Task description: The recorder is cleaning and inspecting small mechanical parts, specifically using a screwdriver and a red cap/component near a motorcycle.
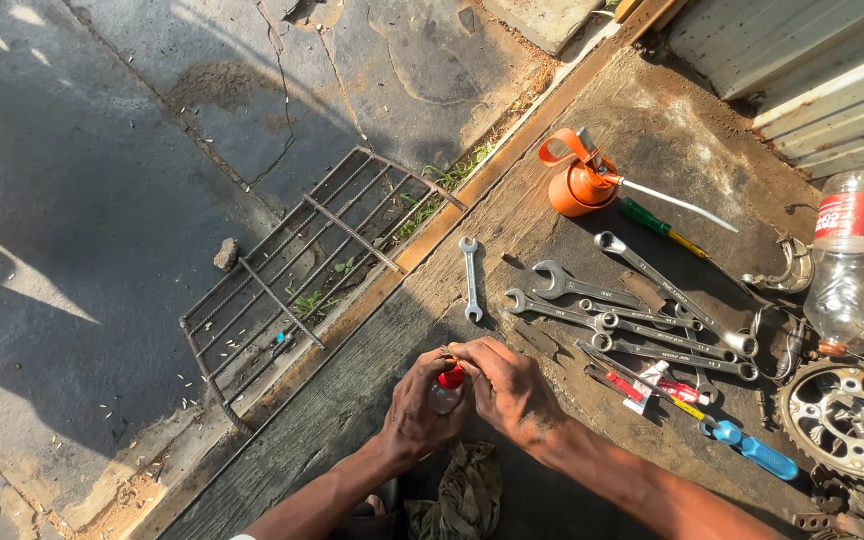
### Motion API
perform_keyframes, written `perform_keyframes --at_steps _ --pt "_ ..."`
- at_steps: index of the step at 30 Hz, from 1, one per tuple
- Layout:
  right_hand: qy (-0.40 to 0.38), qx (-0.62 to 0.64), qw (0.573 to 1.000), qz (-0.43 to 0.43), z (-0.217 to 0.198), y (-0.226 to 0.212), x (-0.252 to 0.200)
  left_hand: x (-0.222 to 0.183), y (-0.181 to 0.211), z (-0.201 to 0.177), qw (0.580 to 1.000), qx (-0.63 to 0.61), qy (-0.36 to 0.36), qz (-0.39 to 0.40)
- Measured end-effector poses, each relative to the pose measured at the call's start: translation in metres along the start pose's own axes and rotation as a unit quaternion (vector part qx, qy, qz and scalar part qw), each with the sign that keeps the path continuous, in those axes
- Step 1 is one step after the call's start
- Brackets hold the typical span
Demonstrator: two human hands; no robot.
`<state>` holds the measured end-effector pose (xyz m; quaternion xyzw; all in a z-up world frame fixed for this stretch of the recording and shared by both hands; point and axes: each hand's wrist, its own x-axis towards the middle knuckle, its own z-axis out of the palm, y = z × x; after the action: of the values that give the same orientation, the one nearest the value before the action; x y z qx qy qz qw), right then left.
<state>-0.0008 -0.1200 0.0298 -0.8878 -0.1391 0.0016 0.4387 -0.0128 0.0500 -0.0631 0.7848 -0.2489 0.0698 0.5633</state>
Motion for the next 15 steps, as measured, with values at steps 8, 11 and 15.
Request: perform_keyframes --at_steps 8,11,15 --pt "-0.033 -0.012 0.999 0.03 0.009 0.009 -0.011 -0.006 0.005 -0.003 1.0 -0.003 -0.02 -0.01" --pt "-0.06 -0.046 0.994 0.084 0.012 0.011 -0.017 -0.006 0.007 -0.005 0.999 0.007 -0.02 -0.03" --pt "0.003 -0.025 1.0 0.002 0.005 -0.004 -0.013 -0.011 0.002 0.004 0.999 -0.032 -0.02 -0.021"
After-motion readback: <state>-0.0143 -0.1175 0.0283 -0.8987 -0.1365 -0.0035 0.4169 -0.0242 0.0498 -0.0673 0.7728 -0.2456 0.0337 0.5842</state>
